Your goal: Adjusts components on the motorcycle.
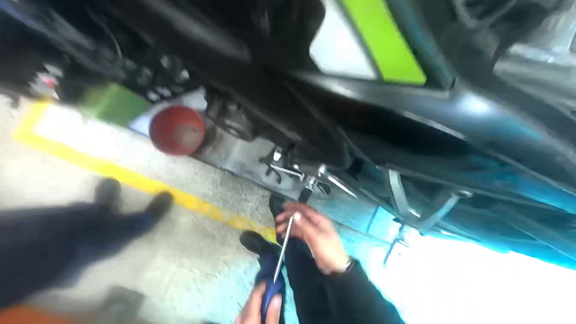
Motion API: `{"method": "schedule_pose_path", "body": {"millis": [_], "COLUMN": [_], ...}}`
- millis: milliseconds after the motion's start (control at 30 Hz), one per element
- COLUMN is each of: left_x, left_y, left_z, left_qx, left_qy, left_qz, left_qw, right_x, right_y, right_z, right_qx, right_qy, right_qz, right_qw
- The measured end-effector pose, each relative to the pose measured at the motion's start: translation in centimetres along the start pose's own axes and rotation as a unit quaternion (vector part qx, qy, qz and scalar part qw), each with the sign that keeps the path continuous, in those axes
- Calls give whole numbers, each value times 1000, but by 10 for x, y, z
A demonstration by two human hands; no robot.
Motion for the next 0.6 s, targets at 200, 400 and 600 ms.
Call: {"method": "schedule_pose_path", "body": {"millis": [200,400,600], "left_x": [-45,-78,-90], "left_y": [77,88,97], "left_z": [-51,-77,-87], "left_qx": [16,33,57], "left_qy": [15,9,9], "left_qz": [-91,-118,-103], "left_qw": [996,992,993], "right_x": [-19,-53,-73], "right_y": [-76,-77,-80], "right_z": [70,78,71], "right_qx": [-48,-217,-340], "right_qy": [95,47,37], "right_qz": [99,133,120], "right_qw": [989,966,932]}}
Point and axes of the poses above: each hand's wrist, its own x-axis away from the middle knuckle, its own z-axis out of the back of the hand, y = z × x, the point moved 9 cm from there along -x, towards the middle knuckle, and after that the axes turned 11 degrees about y, right-handed, at the moved point
